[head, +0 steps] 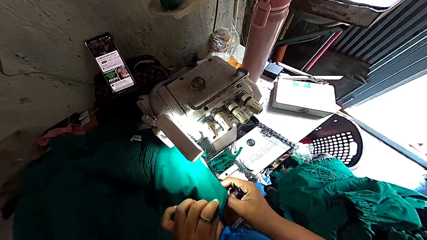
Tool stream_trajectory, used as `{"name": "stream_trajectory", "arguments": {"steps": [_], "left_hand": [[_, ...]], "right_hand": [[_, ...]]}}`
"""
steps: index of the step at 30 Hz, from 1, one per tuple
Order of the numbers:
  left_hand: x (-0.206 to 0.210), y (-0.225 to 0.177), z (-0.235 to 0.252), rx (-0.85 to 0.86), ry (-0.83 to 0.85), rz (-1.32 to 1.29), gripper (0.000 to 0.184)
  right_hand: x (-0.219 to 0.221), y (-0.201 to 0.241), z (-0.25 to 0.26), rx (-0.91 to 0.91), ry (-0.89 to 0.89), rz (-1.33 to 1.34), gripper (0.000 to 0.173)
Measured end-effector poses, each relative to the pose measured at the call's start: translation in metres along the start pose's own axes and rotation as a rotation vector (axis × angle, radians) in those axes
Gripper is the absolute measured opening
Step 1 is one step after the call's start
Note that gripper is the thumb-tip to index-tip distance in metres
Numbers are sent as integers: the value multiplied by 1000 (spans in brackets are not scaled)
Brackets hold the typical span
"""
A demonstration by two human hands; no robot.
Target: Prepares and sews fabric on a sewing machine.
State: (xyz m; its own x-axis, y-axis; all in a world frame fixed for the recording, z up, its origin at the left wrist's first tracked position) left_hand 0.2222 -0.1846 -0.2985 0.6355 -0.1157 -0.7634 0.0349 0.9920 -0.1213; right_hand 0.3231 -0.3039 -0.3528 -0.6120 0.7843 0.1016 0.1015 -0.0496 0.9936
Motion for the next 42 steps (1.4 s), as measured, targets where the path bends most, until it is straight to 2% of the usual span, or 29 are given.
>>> {"name": "stream_trajectory", "arguments": {"steps": [4,10,16,20,24,26,27,29,30,31,32,33,34,35,36,37,39,42], "left_hand": [[-2,-6,-8,1,-5,62,15],[0,-3,-11,28,35,53,20],[1,-1,-10,61,34,65,24],[-1,-1,-8,80,47,89,24],[-4,-2,-5,96,35,110,23],[-6,-14,-8,70,68,30,14],[-6,-26,-14,40,128,-108,13],[8,-49,-31,-127,349,-599,32],[21,-54,-38,-305,480,-887,47],[34,-52,-46,-529,518,-1163,59],[47,-45,-51,-774,434,-1459,56],[54,-37,-50,-1014,240,-1686,54],[53,-30,-42,-1181,15,-1743,47],[49,-25,-34,-1221,-219,-1652,32],[40,-23,-26,-1127,-330,-1423,15],[30,-23,-20,-986,-327,-1159,11],[17,-18,-12,-751,-191,-747,16],[13,-2,4,-565,-6,-417,31]], "right_hand": [[-5,2,-3,104,57,76,6],[-15,4,-4,227,111,106,7],[-20,3,0,298,166,116,20],[-20,6,3,284,161,82,22],[-19,9,3,153,113,-32,24],[-19,11,4,109,88,-132,25],[-19,12,4,87,86,-190,26],[-20,14,4,37,84,-291,29],[-20,15,4,9,90,-327,31],[-19,16,4,-20,96,-351,33],[-18,17,3,-52,101,-363,33],[-18,18,3,-77,98,-366,33],[-19,18,1,-96,87,-357,32],[-20,18,0,-108,70,-343,31],[-21,18,-2,-117,56,-329,30],[-22,18,-3,-127,44,-319,29],[-21,16,-2,-142,32,-305,28],[-14,18,11,-154,22,-283,24]]}}
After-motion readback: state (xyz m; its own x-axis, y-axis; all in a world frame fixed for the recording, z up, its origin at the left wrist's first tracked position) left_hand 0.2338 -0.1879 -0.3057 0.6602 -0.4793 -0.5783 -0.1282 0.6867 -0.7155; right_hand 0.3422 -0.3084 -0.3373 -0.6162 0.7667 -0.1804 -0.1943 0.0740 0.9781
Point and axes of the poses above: each hand's wrist, its own z-axis towards the middle knuckle, its own x-axis out of the palm, y = z × x, the point moved 4 cm from there along z, towards the middle knuckle, and after that the axes turned 5 degrees about x, right-handed, at the moved point
